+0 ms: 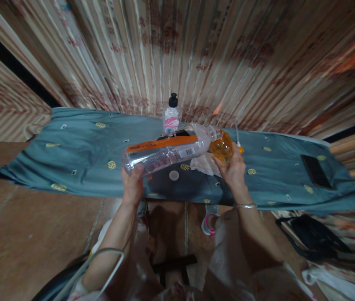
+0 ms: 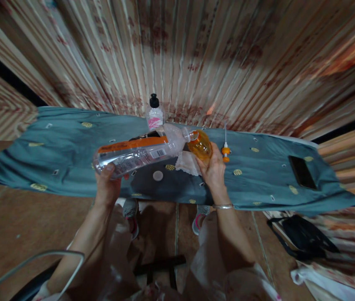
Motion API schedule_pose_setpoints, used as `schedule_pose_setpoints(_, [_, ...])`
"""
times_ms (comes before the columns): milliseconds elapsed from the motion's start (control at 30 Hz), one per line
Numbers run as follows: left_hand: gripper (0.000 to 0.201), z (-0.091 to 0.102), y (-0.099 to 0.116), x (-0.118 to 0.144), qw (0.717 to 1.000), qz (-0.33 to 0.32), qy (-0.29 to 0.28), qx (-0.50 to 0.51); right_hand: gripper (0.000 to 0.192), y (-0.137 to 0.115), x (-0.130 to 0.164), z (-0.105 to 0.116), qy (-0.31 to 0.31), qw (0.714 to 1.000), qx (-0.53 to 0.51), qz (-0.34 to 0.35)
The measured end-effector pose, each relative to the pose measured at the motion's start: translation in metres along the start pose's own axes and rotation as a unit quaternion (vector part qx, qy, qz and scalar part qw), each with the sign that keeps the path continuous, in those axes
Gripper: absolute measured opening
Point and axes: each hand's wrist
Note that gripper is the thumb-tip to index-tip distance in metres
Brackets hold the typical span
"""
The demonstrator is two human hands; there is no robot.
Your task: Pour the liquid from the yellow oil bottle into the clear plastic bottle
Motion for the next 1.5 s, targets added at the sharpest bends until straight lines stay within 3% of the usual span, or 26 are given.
schedule_pose_setpoints(1233, [0.056,-0.0015,-0.0041,0.0051,0.999,-0.002,0.011,0.03,0.077,-0.0004,-0.0035,-0.0019,0.002,1.0,0.0,-0.008])
schedule_pose_setpoints(1500, [0.055,-0.0035,-0.0032,0.0082,0.999,-0.017,-0.029,0.003,0.078,-0.0006,-0.0056,-0.0015,0.006,1.0,0.006,-0.022])
Point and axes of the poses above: each hand's wrist, its own x-axis away from the middle knuckle, its own z-axis out of the back of the hand, y = z × x, and after that the axes turned 11 degrees about y, right-handed
